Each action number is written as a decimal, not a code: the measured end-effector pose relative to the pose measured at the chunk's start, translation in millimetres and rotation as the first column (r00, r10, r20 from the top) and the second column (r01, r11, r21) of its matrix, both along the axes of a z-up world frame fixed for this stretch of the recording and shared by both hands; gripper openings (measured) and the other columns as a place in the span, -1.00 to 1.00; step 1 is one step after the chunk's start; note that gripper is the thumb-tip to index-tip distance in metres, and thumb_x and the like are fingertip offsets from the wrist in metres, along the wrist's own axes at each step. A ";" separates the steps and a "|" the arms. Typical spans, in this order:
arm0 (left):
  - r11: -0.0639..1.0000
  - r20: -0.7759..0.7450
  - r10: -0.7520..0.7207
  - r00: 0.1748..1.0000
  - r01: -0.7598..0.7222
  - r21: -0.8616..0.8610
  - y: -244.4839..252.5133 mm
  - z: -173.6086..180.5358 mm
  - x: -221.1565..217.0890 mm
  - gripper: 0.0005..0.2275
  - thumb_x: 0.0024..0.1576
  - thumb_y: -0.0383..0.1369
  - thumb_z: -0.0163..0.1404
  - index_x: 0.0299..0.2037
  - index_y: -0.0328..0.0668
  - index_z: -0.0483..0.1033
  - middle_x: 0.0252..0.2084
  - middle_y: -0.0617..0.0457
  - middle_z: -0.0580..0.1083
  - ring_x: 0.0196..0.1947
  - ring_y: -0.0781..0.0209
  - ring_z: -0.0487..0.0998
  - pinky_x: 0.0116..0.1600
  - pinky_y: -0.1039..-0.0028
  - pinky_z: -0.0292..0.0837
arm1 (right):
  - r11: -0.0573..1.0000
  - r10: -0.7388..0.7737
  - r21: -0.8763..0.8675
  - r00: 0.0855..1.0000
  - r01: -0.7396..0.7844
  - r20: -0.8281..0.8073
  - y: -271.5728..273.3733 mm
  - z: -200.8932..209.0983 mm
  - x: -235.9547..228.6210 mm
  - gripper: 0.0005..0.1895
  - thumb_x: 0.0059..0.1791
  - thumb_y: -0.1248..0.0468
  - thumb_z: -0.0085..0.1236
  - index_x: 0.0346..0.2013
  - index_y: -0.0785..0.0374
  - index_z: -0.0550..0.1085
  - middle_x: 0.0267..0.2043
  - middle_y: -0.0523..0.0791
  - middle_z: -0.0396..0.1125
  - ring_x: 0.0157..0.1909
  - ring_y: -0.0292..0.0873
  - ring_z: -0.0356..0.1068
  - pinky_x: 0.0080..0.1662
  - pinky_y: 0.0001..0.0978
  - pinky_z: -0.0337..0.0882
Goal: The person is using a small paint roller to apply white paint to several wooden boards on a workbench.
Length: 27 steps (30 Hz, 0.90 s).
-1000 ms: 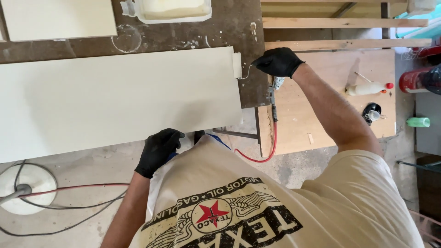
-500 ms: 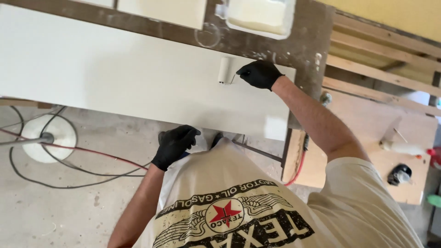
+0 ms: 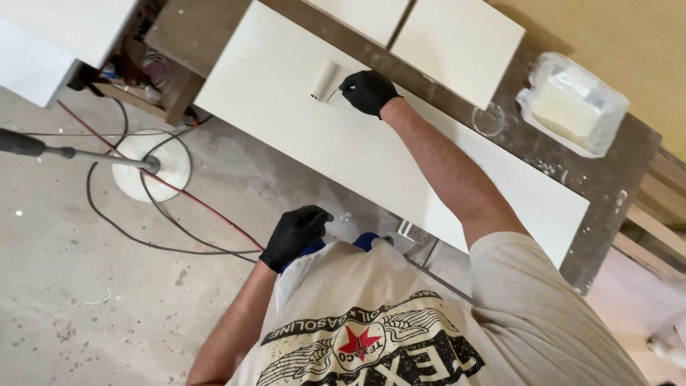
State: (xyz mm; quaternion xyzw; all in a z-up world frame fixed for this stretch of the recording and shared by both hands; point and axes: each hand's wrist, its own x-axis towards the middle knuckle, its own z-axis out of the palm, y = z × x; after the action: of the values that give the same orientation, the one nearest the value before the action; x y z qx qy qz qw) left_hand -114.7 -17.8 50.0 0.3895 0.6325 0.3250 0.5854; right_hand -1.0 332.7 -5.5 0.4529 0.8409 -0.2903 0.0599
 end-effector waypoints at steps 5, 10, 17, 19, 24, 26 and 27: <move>0.991 0.133 0.114 0.985 -0.121 0.050 -9.4 12.4 -49.9 -0.81 0.23 -0.32 0.01 -0.27 -0.24 0.67 -0.43 -0.04 0.59 -0.43 0.21 0.62 -0.21 0.45 0.51 | 0.998 -0.061 -0.006 0.996 0.061 -0.060 13.8 -4.7 -128.5 -0.70 -0.01 0.03 -0.01 -0.12 -0.18 0.64 0.07 -0.19 0.49 0.02 -0.01 0.49 0.00 -0.14 0.51; 0.985 0.049 0.092 0.995 -0.098 0.140 -19.9 -11.4 -80.6 -0.83 0.21 -0.36 0.01 -0.21 -0.13 0.70 -0.20 0.09 0.62 -0.24 0.29 0.61 -0.07 0.49 0.49 | 0.992 0.016 0.125 0.988 0.003 -0.155 33.7 -34.5 -211.5 -0.72 -0.02 0.06 0.01 -0.14 -0.12 0.66 0.00 -0.17 0.52 0.02 -0.02 0.49 0.03 -0.15 0.48; 0.982 -0.003 0.081 0.997 -0.079 0.173 -23.0 -31.3 -99.7 -0.77 0.21 -0.27 -0.01 -0.14 -0.11 0.71 -0.05 0.07 0.65 -0.01 0.25 0.62 0.13 0.43 0.47 | 0.989 0.010 0.149 0.982 0.018 -0.186 18.2 -33.6 -213.3 -0.67 0.00 0.07 -0.04 -0.10 -0.11 0.65 -0.01 -0.18 0.54 0.02 -0.02 0.48 0.01 -0.16 0.47; 0.981 -0.009 0.053 0.999 -0.050 0.188 -17.3 -30.2 -99.2 -0.77 0.22 -0.28 -0.02 -0.14 -0.12 0.71 -0.06 0.06 0.65 -0.03 0.24 0.63 0.11 0.43 0.48 | 0.994 -0.022 0.102 0.986 0.039 -0.167 9.8 -29.5 -194.7 -0.67 0.01 0.06 -0.05 -0.08 -0.12 0.64 0.01 -0.18 0.53 0.03 -0.02 0.48 0.03 -0.16 0.46; 0.989 0.008 -0.047 0.999 0.045 0.142 7.2 -9.1 -76.0 -0.80 0.21 -0.28 0.00 -0.20 -0.16 0.68 -0.19 0.07 0.65 -0.18 0.24 0.63 -0.04 0.44 0.49 | 0.998 -0.064 -0.002 0.995 0.064 -0.070 -12.8 -10.0 -99.2 -0.64 0.03 0.02 -0.09 0.01 -0.18 0.60 0.12 -0.22 0.48 0.12 -0.06 0.44 0.12 -0.19 0.42; 0.990 -0.095 -0.091 0.991 0.100 0.099 17.4 -5.3 -58.1 -0.78 0.28 -0.21 0.05 -0.08 -0.15 0.65 -0.16 -0.10 0.65 -0.02 -0.09 0.64 0.17 0.20 0.52 | 1.000 0.012 0.025 0.993 -0.009 -0.115 -26.9 9.0 -45.3 -0.72 0.07 0.14 -0.04 -0.12 0.06 0.63 -0.14 0.03 0.53 0.01 0.26 0.48 0.07 0.09 0.46; 0.987 -0.096 -0.121 0.988 0.130 0.099 23.8 -4.3 -49.9 -0.78 0.28 -0.21 0.05 -0.08 -0.15 0.65 -0.16 -0.10 0.65 -0.02 -0.09 0.64 0.17 0.20 0.52 | 0.999 -0.018 0.024 0.993 0.021 -0.116 -30.8 11.4 -17.8 -0.72 0.07 0.14 -0.04 -0.12 0.06 0.63 -0.14 0.03 0.53 0.01 0.26 0.48 0.07 0.09 0.46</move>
State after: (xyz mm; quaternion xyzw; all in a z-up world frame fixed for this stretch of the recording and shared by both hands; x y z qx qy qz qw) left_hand -164.6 5.9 45.7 0.4731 0.6145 0.3023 0.5543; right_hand -18.8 302.0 5.9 0.4442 0.8421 -0.3058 0.0025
